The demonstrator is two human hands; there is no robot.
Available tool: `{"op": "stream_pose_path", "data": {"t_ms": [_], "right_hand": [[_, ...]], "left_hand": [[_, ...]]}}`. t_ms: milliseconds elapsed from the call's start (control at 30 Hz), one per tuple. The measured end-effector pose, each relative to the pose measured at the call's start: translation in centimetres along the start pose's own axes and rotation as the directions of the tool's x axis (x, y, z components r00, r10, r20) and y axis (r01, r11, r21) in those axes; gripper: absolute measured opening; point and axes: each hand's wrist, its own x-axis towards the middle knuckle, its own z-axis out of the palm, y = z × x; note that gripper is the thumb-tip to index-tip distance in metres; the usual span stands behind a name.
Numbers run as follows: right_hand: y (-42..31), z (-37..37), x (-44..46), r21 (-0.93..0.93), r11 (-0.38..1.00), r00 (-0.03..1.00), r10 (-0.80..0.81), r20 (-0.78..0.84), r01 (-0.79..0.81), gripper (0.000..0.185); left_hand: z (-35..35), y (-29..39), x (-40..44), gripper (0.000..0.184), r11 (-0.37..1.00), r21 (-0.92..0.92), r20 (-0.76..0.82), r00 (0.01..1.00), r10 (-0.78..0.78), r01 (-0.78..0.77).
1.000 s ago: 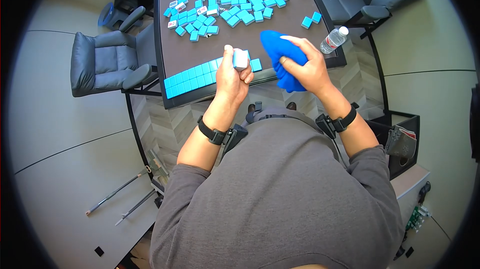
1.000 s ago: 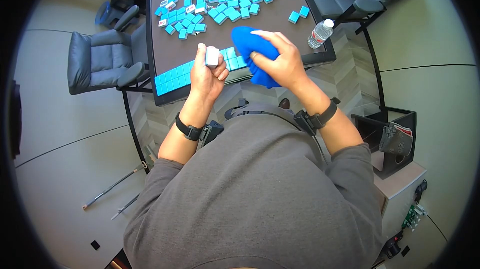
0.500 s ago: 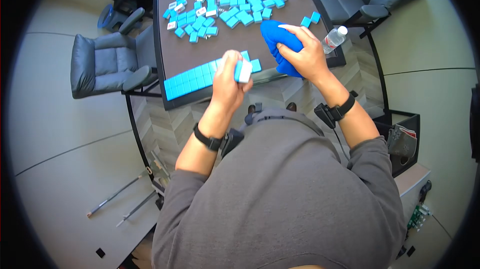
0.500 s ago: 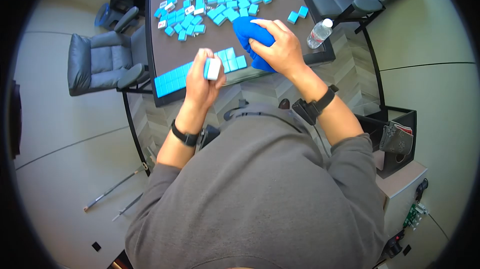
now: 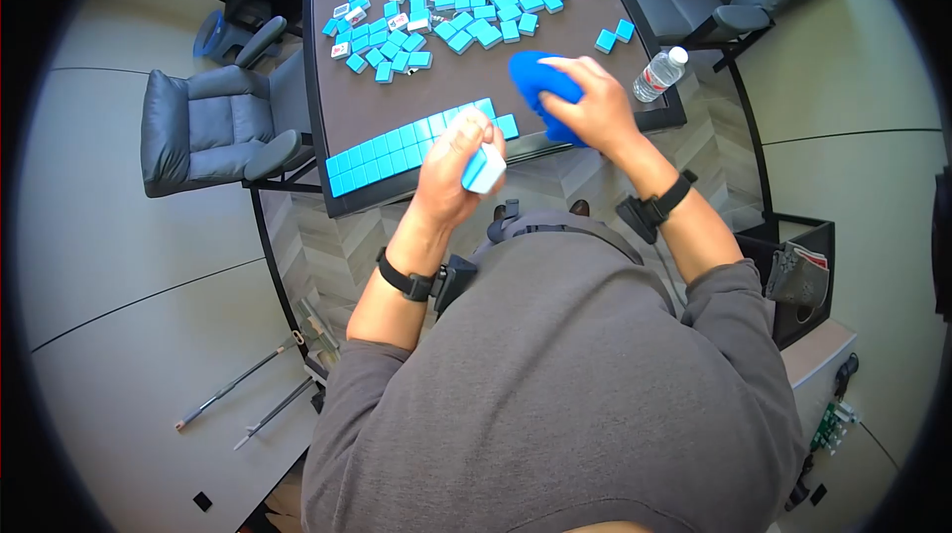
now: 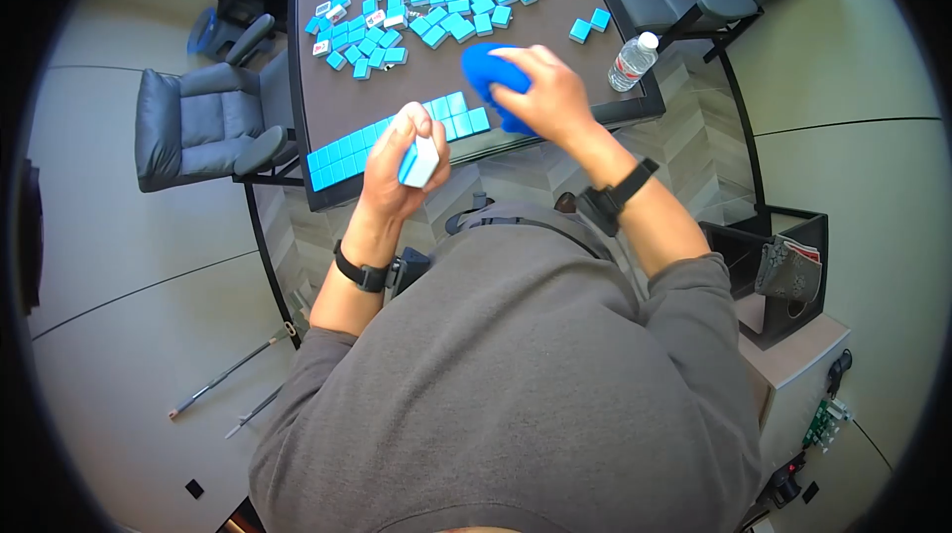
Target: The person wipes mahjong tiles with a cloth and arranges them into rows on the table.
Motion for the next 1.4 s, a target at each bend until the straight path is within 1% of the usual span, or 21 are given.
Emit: {"op": "stream_pose_path", "data": {"t_ms": [33, 67, 133, 267, 300, 367, 467, 500, 567, 700, 800, 867, 900, 967, 1067, 1100, 1167, 1200, 1233, 1300, 1400], "right_hand": [[0.8, -0.3, -0.4, 0.091, 0.995, 0.998, 0.034, -0.048, -0.03, 0.043], [1.5, -0.7, -0.8, 0.124, 0.991, 0.996, 0.049, -0.073, -0.04, 0.043], [1.5, -1.6, -2.3, 0.195, 0.973, 0.991, 0.13, -0.032, -0.121, 0.043], [2.4, -2.0, -3.9, 0.227, 0.957, 0.983, 0.18, 0.017, -0.179, 0.043], [2.7, -1.9, -4.1, 0.216, 0.958, 0.982, 0.187, 0.016, -0.186, 0.043], [3.2, -1.4, -4.6, 0.212, 0.958, 0.98, 0.197, 0.012, -0.195, 0.043], [2.4, -2.1, -5.1, 0.252, 0.935, 0.967, 0.254, 0.012, -0.249, 0.045], [2.0, -2.2, -5.1, 0.245, 0.941, 0.971, 0.239, 0.01, -0.234, 0.045], [1.3, -2.5, -4.8, 0.237, 0.947, 0.975, 0.221, 0.006, -0.216, 0.045], [-0.5, -2.9, -4.0, 0.158, 0.982, 0.995, 0.101, 0.022, -0.103, 0.045], [-2.7, -3.1, -3.1, 0.126, 0.991, 0.999, 0.028, 0.033, -0.032, 0.045], [-4.5, -2.7, -2.6, 0.111, 0.992, 0.997, -0.068, 0.021, 0.065, 0.046], [-5.6, -2.5, -2.4, 0.121, 0.985, 0.992, -0.123, 0.023, 0.12, 0.047], [-7.3, -2.0, -2.0, 0.086, 0.963, 0.966, -0.259, 0.027, 0.256, 0.05], [-9.4, -1.3, -1.9, 0.036, 0.926, 0.927, -0.375, 0.008, 0.375, 0.051], [-9.1, -1.2, -1.9, 0.033, 0.927, 0.927, -0.374, 0.007, 0.374, 0.051], [-8.0, -1.0, -1.5, 0.027, 0.935, 0.935, -0.353, -0.039, 0.354, 0.048], [-7.1, -0.8, -1.4, 0.01, 0.969, 0.969, -0.249, -0.006, 0.249, 0.044], [-5.4, -0.4, -0.7, -0.079, 0.984, 0.987, -0.158, 0.009, 0.158, 0.043], [-1.1, 0.4, 0.2, -0.227, 0.974, 1.0, 0.009, -0.011, -0.011, 0.04], [-0.7, -0.7, -0.7, -0.072, 0.995, 0.996, 0.071, -0.059, -0.075, 0.04]], "left_hand": [[0.3, 0.3, -0.1, 0.031, 0.998, -0.069, 0.027, 1.0, -0.005, 0.007], [0.0, 0.4, 0.3, 0.031, 0.998, -0.064, 0.018, 1.0, 0.014, -0.013], [-1.1, -0.1, -0.1, 0.035, 0.991, -0.126, -0.119, 0.992, 0.03, -0.045], [-3.5, -1.6, -0.1, 0.035, 0.951, -0.302, -0.215, 0.977, 0.001, -0.068], [-3.1, -1.3, 0.0, 0.035, 0.952, -0.296, -0.217, 0.976, 0.006, -0.072], [-2.2, -1.0, 0.1, 0.036, 0.949, -0.299, -0.382, 0.924, -0.021, -0.102], [-2.2, -1.0, 0.5, 0.043, 0.952, -0.298, -0.459, 0.885, -0.075, -0.074], [-2.1, -1.2, 0.6, 0.043, 0.951, -0.301, -0.453, 0.888, -0.079, -0.069], [-2.2, -1.4, 0.7, 0.044, 0.903, -0.422, -0.436, 0.891, -0.128, -0.077], [-2.1, -1.8, 1.3, 0.039, 0.859, -0.509, -0.413, 0.89, -0.194, -0.049], [-1.5, -2.0, 1.8, 0.038, 0.914, -0.403, -0.486, 0.854, -0.185, -0.031], [-2.8, -2.9, 2.1, 0.036, 0.894, -0.444, -0.276, 0.959, -0.065, -0.067], [-1.8, -2.7, 2.6, 0.036, 0.894, -0.444, -0.273, 0.96, -0.067, -0.064], [1.1, -2.1, 3.7, 0.036, 0.936, -0.326, -0.488, 0.872, -0.045, -0.134], [0.1, -2.9, 2.4, 0.035, 0.932, -0.334, -0.422, 0.907, -0.013, -0.142], [1.6, -2.1, 2.4, 0.034, 0.931, -0.327, -0.473, 0.881, -0.015, -0.159], [1.3, -2.0, 2.9, 0.033, 0.945, -0.281, -0.455, 0.89, 0.025, -0.17], [1.3, -2.1, 2.8, 0.031, 0.956, -0.233, -0.441, 0.895, 0.063, -0.181], [1.4, -2.1, 2.4, 0.031, 0.954, -0.234, -0.445, 0.893, 0.066, -0.187], [2.1, -1.4, 1.4, 0.031, 0.955, -0.266, -0.332, 0.943, 0.038, -0.132], [2.6, 0.2, 1.8, 0.033, 0.937, -0.301, -0.32, 0.944, 0.074, -0.176]]}}
